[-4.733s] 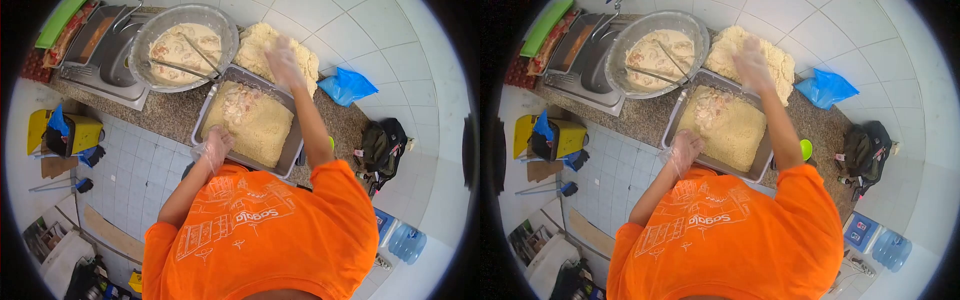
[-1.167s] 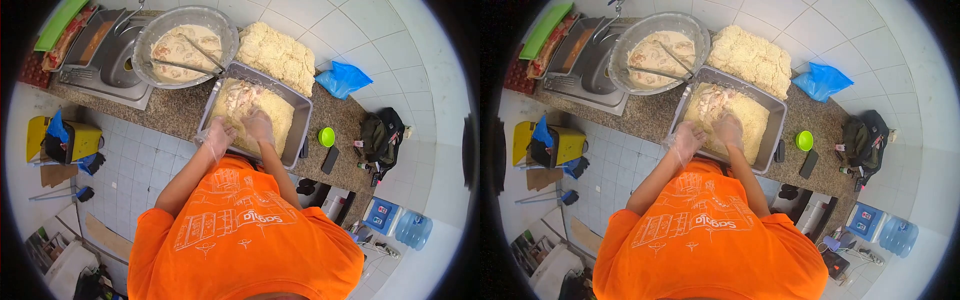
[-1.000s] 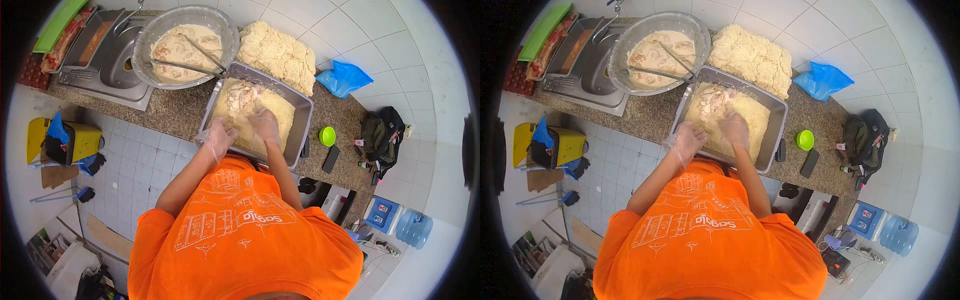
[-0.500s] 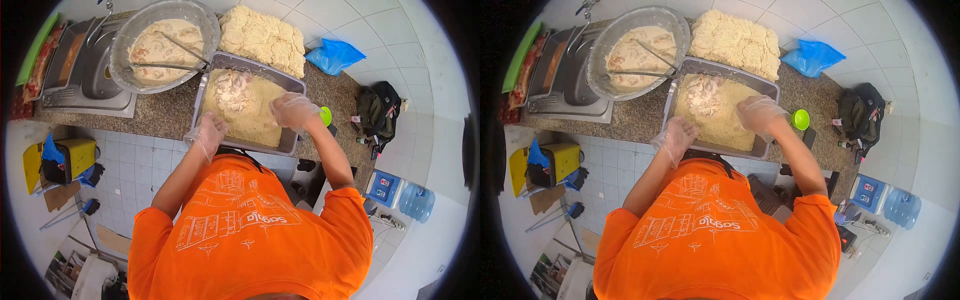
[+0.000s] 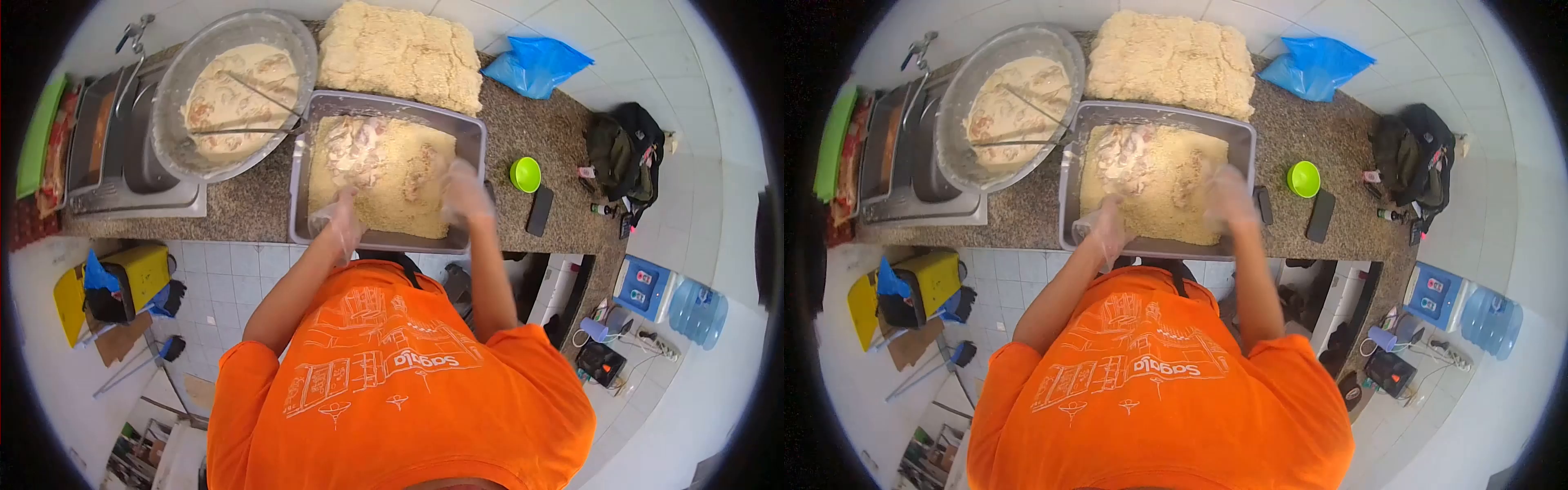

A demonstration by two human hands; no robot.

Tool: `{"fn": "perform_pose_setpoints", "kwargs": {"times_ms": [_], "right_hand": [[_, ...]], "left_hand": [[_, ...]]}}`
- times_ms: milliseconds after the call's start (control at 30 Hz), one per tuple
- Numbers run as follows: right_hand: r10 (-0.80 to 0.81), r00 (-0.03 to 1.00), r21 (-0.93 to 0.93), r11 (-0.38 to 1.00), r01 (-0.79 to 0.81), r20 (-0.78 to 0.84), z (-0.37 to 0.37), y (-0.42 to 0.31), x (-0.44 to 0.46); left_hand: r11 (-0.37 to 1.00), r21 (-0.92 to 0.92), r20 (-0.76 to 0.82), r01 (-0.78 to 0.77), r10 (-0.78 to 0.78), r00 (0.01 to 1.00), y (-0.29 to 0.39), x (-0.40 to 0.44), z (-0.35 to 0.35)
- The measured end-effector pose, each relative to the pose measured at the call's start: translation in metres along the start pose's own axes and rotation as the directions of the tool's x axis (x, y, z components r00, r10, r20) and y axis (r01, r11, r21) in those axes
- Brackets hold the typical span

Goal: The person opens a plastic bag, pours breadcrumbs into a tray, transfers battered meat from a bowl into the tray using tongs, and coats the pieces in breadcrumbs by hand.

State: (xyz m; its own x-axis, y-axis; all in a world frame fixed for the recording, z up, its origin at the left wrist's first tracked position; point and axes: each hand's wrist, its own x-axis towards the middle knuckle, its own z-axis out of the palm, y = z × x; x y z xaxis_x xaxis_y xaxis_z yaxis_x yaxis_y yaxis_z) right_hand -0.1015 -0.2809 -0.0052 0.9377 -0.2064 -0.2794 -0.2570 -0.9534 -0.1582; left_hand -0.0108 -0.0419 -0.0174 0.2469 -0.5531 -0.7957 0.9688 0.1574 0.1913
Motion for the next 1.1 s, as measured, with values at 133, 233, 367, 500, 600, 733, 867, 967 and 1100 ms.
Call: {"fn": "perform_pose_setpoints", "kwargs": {"times_ms": [133,233,367,500,600,733,867,967,1100], "right_hand": [[-0.069,0.985,-0.080,0.995,0.057,-0.158,0.093,-0.019,-0.048],[0.097,0.991,0.221,0.972,-0.074,-0.093,0.074,-0.033,-0.057],[-0.008,0.962,-0.106,0.994,0.039,0.274,0.067,-0.019,-0.036],[0.393,0.901,0.557,0.714,-0.424,0.182,0.019,-0.026,-0.034],[0.501,0.853,0.631,0.615,-0.472,0.149,-0.019,-0.027,-0.025],[0.271,0.962,0.469,0.855,-0.219,-0.045,-0.022,-0.011,-0.006],[-0.164,0.985,0.375,0.917,0.134,0.048,0.027,-0.024,0.036],[-0.088,0.995,0.371,0.926,0.065,0.046,0.023,-0.009,0.061],[-0.294,0.940,0.341,0.913,0.222,0.176,0.015,0.016,0.074]], "left_hand": [[0.986,0.106,0.025,0.129,-0.133,0.991,-0.031,0.023,0.030],[0.979,0.107,0.030,0.171,-0.175,0.984,-0.063,0.053,0.038],[0.976,0.129,0.024,0.177,-0.182,0.983,-0.076,0.065,0.049],[0.996,-0.025,0.103,0.091,-0.088,0.991,-0.057,0.034,0.082],[1.000,0.008,0.043,-0.003,0.002,0.999,-0.029,0.007,0.103],[0.997,0.003,-0.027,-0.073,0.073,0.997,-0.009,-0.011,0.082],[0.995,0.065,0.033,-0.075,0.073,0.997,-0.004,-0.016,0.032],[0.993,-0.111,-0.063,-0.037,0.030,0.998,-0.006,-0.008,0.007],[0.987,-0.142,-0.044,-0.082,0.076,0.996,-0.007,-0.023,0.000]]}}
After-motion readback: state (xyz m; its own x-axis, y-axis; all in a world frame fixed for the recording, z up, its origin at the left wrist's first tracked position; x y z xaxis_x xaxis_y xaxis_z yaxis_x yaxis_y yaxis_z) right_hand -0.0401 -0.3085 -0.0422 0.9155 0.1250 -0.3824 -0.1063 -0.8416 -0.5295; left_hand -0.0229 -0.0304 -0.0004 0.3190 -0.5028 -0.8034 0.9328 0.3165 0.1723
